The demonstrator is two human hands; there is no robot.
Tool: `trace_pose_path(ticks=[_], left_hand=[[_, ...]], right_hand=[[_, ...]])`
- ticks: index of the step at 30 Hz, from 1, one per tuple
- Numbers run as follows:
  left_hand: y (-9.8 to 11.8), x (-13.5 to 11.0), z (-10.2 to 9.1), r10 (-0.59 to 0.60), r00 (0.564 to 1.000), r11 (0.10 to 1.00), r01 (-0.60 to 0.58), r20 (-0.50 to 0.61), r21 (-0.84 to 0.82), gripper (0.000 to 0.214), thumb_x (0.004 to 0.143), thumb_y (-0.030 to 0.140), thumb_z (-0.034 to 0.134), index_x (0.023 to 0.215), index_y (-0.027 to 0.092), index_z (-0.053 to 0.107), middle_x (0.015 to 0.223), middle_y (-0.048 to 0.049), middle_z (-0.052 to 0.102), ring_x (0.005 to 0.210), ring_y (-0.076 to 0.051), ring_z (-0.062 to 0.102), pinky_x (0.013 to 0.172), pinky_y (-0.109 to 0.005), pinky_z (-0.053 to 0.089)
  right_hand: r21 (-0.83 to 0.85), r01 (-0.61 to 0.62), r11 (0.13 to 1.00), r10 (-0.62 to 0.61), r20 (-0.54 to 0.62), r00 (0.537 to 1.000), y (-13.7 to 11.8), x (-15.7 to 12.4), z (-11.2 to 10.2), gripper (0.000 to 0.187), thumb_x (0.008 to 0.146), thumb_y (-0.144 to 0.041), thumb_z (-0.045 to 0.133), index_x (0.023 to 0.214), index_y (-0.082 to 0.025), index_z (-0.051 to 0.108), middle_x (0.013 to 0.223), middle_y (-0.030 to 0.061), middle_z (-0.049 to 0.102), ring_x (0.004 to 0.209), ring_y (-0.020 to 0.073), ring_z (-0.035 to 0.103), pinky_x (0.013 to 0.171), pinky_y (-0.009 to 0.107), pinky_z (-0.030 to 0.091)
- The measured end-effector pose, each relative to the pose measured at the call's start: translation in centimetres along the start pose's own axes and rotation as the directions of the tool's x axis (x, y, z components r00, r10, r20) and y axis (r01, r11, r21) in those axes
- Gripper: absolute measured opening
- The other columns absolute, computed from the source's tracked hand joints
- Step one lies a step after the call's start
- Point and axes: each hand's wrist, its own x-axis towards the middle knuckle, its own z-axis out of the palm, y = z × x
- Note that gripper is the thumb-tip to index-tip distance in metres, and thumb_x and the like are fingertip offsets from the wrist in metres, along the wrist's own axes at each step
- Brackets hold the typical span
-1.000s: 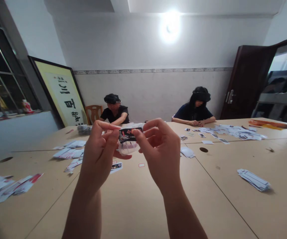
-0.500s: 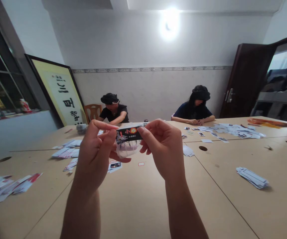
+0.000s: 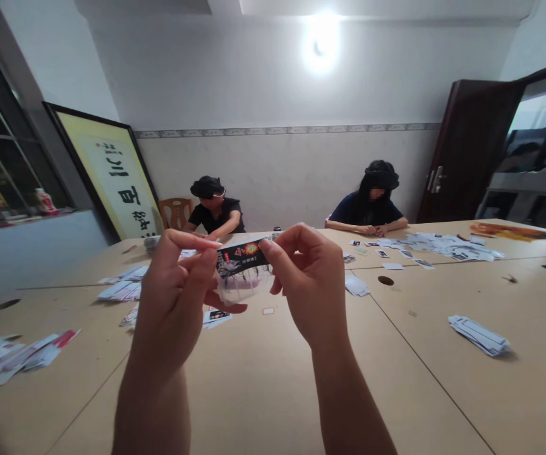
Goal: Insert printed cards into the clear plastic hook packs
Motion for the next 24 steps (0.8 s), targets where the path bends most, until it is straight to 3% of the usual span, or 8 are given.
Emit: trace_pose_path(ticks=[6, 11, 16, 24], left_hand=[[0.02, -0.23, 0.04, 0.019, 1.0, 1.0, -0.019, 0.006, -0.002, 0.02, 0.099, 0.043, 0.059, 0.098, 0.025, 0.05, 0.079, 0.0028, 0.06, 0.055, -0.01, 0.064, 0.044, -0.021, 0.063], [0.08, -0.39, -0.02, 0.021, 1.0, 1.0, -0.021, 0.005, -0.004, 0.02, 0.099, 0.042, 0.059, 0.099, 0.024, 0.051, 0.096, -0.0018, 0.067, 0.058, -0.01, 0.067, 0.045, -0.02, 0.062], [0.12, -0.38, 0.01, 0.014, 1.0, 1.0, -0.014, 0.008, -0.002, 0.019, 0.099, 0.042, 0.058, 0.098, 0.025, 0.05, 0.081, 0.0028, 0.064, 0.055, -0.011, 0.067, 0.044, -0.021, 0.063], [0.22, -0.44, 0.04, 0.019, 1.0, 1.0, -0.019, 0.021, -0.006, 0.017, 0.101, 0.041, 0.057, 0.099, 0.026, 0.05, 0.081, 0.003, 0.063, 0.057, -0.012, 0.068, 0.044, -0.022, 0.064]], right_hand=[[-0.012, 0.007, 1.0, -0.007, 0.001, 1.0, -0.1, -0.05, 0.0, 0.025, 0.082, -0.028, 0.077, 0.065, -0.02, 0.06, 0.051, -0.0069, 0.056, 0.037, 0.0054, 0.049, 0.036, 0.019, 0.039], [-0.022, 0.006, 1.0, -0.006, 0.004, 1.0, -0.16, -0.06, -0.03, 0.027, 0.083, -0.028, 0.077, 0.065, -0.02, 0.059, 0.051, -0.0072, 0.055, 0.037, 0.0057, 0.049, 0.037, 0.02, 0.039], [-0.054, 0.031, 0.998, -0.031, 0.001, 1.0, -0.2, -0.11, -0.02, 0.027, 0.084, -0.028, 0.076, 0.064, -0.021, 0.058, 0.05, -0.0076, 0.054, 0.036, 0.0055, 0.049, 0.036, 0.019, 0.039], [-0.038, 0.031, 0.999, -0.031, -0.006, 0.999, -0.15, -0.18, -0.03, 0.027, 0.084, -0.026, 0.076, 0.064, -0.02, 0.059, 0.05, -0.0078, 0.053, 0.036, 0.0051, 0.048, 0.036, 0.019, 0.039]])
